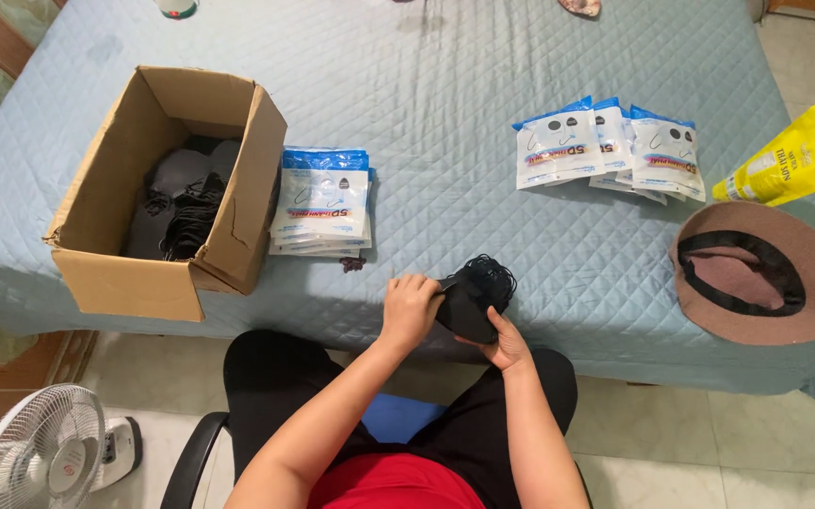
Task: The person sits cross-legged on a chair and unpacks black face masks from a cardboard box. They separate the masks into two piles, count them, and then place them into individual plastic packaging. The person also handles a stack of empty plastic bags and a hat on the bed.
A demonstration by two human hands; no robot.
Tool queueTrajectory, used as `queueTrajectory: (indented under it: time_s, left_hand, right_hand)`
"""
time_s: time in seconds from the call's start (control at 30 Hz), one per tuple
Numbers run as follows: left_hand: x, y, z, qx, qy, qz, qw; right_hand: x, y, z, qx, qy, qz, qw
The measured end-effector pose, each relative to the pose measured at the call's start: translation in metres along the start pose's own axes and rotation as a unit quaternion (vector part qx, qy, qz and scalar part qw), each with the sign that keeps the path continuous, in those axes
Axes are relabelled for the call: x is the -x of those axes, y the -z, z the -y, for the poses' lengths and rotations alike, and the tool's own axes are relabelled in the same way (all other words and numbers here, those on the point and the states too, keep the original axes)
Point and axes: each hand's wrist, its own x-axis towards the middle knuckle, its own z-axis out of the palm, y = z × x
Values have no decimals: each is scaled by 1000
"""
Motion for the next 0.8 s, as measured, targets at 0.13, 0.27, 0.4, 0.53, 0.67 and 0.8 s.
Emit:
queueTrajectory:
  time_s: [0.13, 0.27, 0.4, 0.53, 0.67, 0.8]
  left_hand:
    - [-14, 8, 6, 293, 248, 149, 911]
    - [-32, 13, 28, 465, 313, 75, 825]
    - [-52, 23, 45, 518, 405, -3, 753]
    - [-47, 13, 64, 438, 476, 34, 762]
    - [-43, 3, 71, 339, 473, 111, 805]
    - [-51, 12, 67, 385, 471, 57, 792]
  right_hand:
    - [2, -2, 2, -13, -1, 0, 1000]
    - [5, 1, 2, -21, 10, -1, 1000]
    - [18, -7, 11, -52, 42, -37, 997]
    - [22, 0, 15, -71, 57, -56, 994]
    - [25, 1, 17, -112, 56, -79, 989]
    - [28, -6, 20, -118, 49, -87, 988]
